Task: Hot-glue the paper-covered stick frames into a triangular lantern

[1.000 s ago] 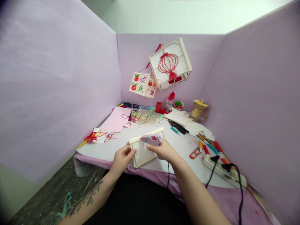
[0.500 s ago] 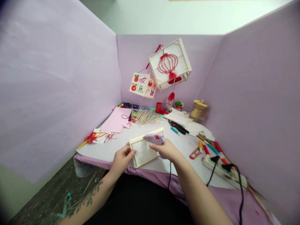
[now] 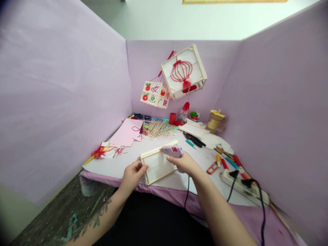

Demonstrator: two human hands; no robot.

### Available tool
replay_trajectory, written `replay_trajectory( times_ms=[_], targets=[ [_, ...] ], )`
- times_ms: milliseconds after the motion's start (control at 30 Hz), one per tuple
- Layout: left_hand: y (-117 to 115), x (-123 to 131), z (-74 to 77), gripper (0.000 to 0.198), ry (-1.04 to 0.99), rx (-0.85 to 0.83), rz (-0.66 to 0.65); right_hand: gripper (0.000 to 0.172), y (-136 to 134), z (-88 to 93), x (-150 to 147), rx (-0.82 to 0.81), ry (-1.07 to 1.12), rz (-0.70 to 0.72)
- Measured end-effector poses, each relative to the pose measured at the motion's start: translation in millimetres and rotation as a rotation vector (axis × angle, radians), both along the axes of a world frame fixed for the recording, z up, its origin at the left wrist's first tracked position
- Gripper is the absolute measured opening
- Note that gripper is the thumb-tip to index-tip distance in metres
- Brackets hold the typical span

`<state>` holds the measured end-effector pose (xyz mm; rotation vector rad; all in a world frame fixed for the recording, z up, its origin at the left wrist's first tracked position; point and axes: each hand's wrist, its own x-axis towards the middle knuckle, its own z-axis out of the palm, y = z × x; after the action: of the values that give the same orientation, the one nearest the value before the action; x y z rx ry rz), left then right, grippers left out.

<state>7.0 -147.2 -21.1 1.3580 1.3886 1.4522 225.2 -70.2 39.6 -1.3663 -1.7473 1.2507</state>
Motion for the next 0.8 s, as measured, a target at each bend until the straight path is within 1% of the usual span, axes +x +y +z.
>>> replay_trajectory(
  times_ms=[100,300,467,800],
  targets=[
    [1,0,-0.7,0.027,0.005,-0.003,0.002,0.039,0,-0.5,2,-0.007,-0.01,-0.014],
    [1,-1,-1.7,0.027,0.015,-0.005,0.011,0.039,2,3.3,6,0.0,-0.019,-0.047],
    [1,-1,-2.9,0.027,0.021,-0.006,0.006,0.035,7,1.3,12,-0.004,-0.045,-0.068],
    [3,-3,-7.2,0.03,0.022,0.0,-0.015,0.039,16,-5.1,22,-0.004,-0.022,-0.103]
  ],
)
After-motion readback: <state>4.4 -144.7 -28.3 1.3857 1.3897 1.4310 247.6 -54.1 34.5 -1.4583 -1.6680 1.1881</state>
